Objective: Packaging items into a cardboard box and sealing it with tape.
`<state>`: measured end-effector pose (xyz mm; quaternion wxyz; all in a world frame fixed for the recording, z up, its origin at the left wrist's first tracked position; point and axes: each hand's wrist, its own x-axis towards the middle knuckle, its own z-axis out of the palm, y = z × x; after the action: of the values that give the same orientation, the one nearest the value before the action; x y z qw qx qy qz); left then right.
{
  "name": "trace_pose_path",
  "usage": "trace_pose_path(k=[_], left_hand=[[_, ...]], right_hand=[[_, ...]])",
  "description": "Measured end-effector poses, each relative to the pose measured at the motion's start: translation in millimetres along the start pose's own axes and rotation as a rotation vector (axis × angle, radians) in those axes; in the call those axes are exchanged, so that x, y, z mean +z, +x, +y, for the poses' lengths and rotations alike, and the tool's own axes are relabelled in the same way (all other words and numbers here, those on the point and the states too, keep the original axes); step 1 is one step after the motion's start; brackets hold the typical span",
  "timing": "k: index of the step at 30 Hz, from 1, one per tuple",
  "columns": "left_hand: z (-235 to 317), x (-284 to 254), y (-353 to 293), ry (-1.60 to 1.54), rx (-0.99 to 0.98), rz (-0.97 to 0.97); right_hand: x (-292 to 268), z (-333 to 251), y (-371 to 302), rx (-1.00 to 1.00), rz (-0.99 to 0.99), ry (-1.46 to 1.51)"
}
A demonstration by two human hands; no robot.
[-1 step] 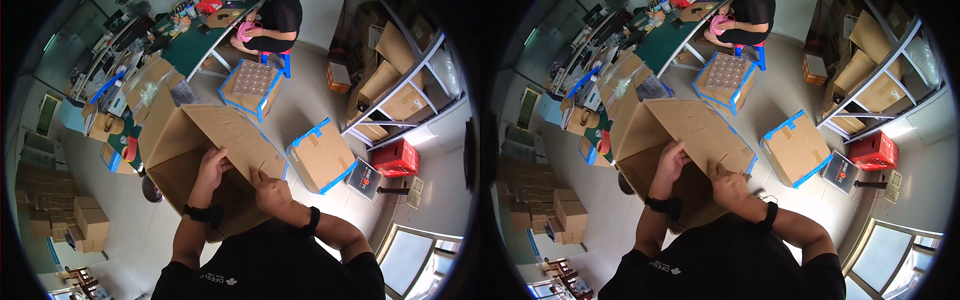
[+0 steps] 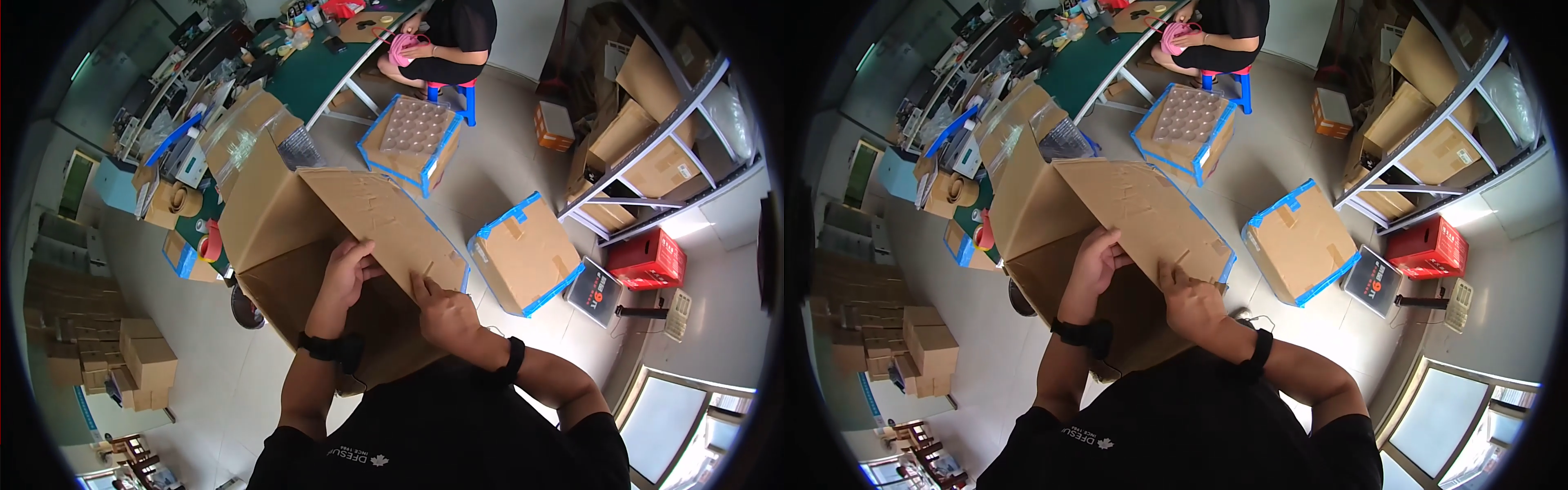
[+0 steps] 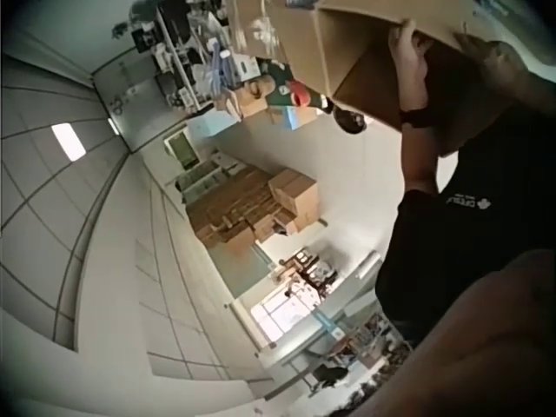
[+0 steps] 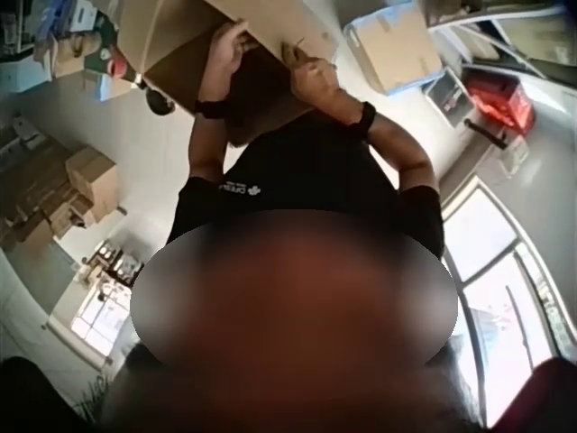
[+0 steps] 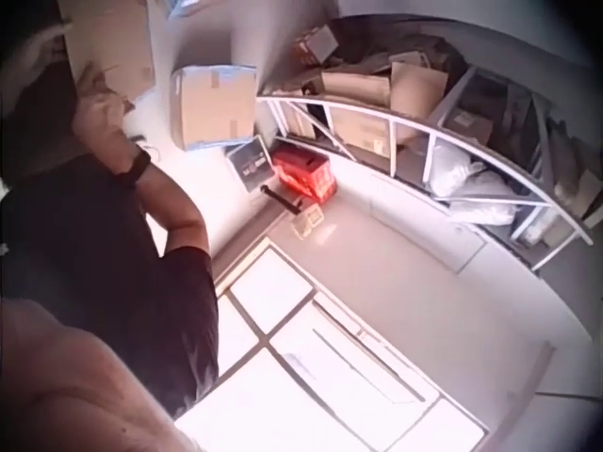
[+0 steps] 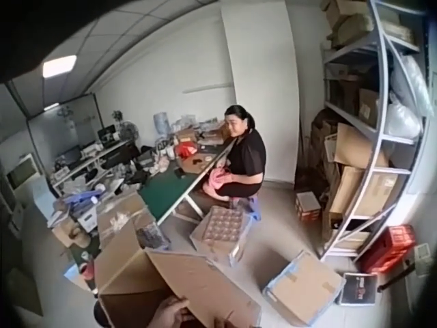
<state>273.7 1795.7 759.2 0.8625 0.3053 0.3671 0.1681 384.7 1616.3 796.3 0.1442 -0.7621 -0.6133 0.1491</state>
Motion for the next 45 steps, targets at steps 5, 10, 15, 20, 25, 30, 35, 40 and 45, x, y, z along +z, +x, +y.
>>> trace_pose_path(k=[5,10,15,20,25,30,35,40,45], left_hand=[[-11,-28,9,0.244,0.139,0.231],[2,-65,-39,0.193,0.023,0.173],[-30,-74,-126,0.104,0.129,0.236],[-55,-47,-168,0.213,0.163,0.167],[-59,-29,-199,0.234,0.119,0.277],[-77,-19,-225,0.257,0.146,0.329],[-89,-22,-241,0.061,0.214,0.338],[-84,-8,-238,-0.102,0.269,0.295],[-72,6,-235,0.216,0.195,0.289]], right_hand=[[9,-36,14,0.002,-0.210,-0.039],[-31,12,21,-0.163,-0.308,0.180],[-55,154,49,0.130,0.429,0.010],[-86,211,87,0.382,0.292,0.805],[-102,198,98,0.367,0.122,0.747],[-96,183,93,0.350,0.102,0.597],[-101,164,90,0.325,0.145,0.682],[-99,161,93,0.332,0.068,0.745],[-89,157,96,0.267,0.325,0.808]])
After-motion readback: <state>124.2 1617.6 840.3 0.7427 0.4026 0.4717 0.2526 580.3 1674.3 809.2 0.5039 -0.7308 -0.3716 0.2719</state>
